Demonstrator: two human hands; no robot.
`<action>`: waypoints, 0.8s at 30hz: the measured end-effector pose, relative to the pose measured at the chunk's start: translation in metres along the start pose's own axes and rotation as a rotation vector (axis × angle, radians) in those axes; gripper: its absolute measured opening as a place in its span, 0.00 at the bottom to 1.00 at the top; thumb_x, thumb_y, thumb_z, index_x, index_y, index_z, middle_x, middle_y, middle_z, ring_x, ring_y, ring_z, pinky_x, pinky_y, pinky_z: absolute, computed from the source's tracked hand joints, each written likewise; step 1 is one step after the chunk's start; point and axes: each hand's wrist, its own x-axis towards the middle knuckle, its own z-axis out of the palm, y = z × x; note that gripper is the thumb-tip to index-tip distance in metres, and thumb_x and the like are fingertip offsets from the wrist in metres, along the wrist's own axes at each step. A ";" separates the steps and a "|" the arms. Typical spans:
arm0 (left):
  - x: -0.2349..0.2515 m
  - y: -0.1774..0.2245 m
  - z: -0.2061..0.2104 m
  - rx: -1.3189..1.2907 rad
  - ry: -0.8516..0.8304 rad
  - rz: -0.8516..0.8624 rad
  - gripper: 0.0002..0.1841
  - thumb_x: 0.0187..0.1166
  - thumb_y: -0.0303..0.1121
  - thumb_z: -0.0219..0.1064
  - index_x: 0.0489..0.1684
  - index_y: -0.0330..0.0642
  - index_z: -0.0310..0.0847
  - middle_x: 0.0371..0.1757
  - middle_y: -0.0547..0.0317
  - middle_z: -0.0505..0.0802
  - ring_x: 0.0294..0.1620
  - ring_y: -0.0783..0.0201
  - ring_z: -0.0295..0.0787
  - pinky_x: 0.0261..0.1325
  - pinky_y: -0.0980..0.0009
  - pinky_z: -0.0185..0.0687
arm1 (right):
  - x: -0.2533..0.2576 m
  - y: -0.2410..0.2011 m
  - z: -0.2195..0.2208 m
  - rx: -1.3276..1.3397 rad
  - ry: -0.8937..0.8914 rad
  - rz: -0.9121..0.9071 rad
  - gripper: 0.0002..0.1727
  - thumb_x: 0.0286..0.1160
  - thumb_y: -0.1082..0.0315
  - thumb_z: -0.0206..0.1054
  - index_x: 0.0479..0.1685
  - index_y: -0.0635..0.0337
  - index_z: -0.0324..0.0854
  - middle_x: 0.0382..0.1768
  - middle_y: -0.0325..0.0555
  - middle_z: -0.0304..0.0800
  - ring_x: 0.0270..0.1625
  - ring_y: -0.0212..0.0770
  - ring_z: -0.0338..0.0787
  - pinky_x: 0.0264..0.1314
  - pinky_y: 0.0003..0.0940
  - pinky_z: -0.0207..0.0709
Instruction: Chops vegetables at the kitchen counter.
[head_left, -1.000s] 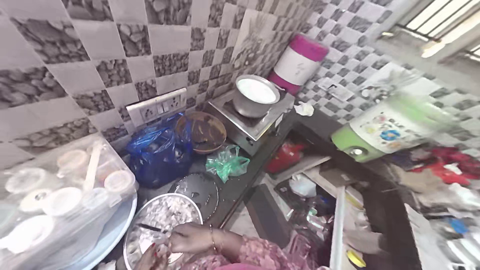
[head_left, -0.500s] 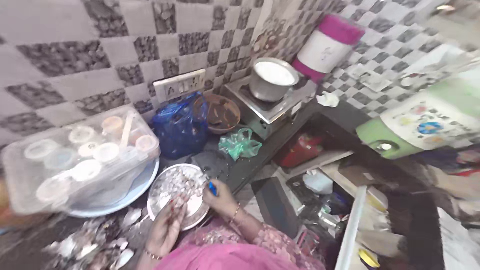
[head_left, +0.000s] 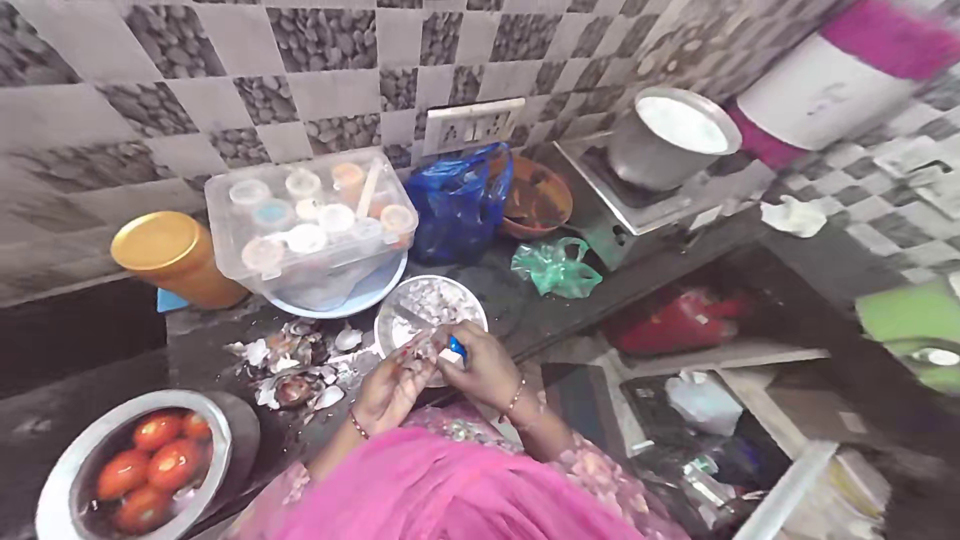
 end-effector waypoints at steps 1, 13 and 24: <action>-0.002 0.000 -0.001 0.029 0.001 0.008 0.19 0.91 0.29 0.39 0.62 0.31 0.76 0.49 0.47 0.94 0.49 0.58 0.95 0.59 0.66 0.90 | 0.002 -0.002 0.003 -0.017 -0.017 -0.008 0.25 0.73 0.57 0.70 0.67 0.61 0.85 0.54 0.57 0.88 0.53 0.50 0.89 0.57 0.47 0.82; -0.001 0.007 -0.006 0.182 -0.011 0.040 0.15 0.85 0.25 0.45 0.54 0.37 0.79 0.46 0.55 0.93 0.48 0.61 0.93 0.61 0.63 0.89 | 0.007 0.008 0.014 -0.074 0.047 -0.131 0.21 0.71 0.56 0.74 0.56 0.62 0.90 0.51 0.55 0.89 0.46 0.46 0.90 0.46 0.44 0.85; 0.011 0.009 0.000 0.682 -0.011 0.117 0.18 0.67 0.17 0.65 0.57 0.38 0.80 0.44 0.66 0.93 0.41 0.74 0.90 0.49 0.76 0.87 | 0.019 0.028 0.005 -0.034 0.050 -0.201 0.20 0.71 0.54 0.75 0.46 0.65 0.90 0.45 0.54 0.92 0.42 0.47 0.91 0.46 0.44 0.85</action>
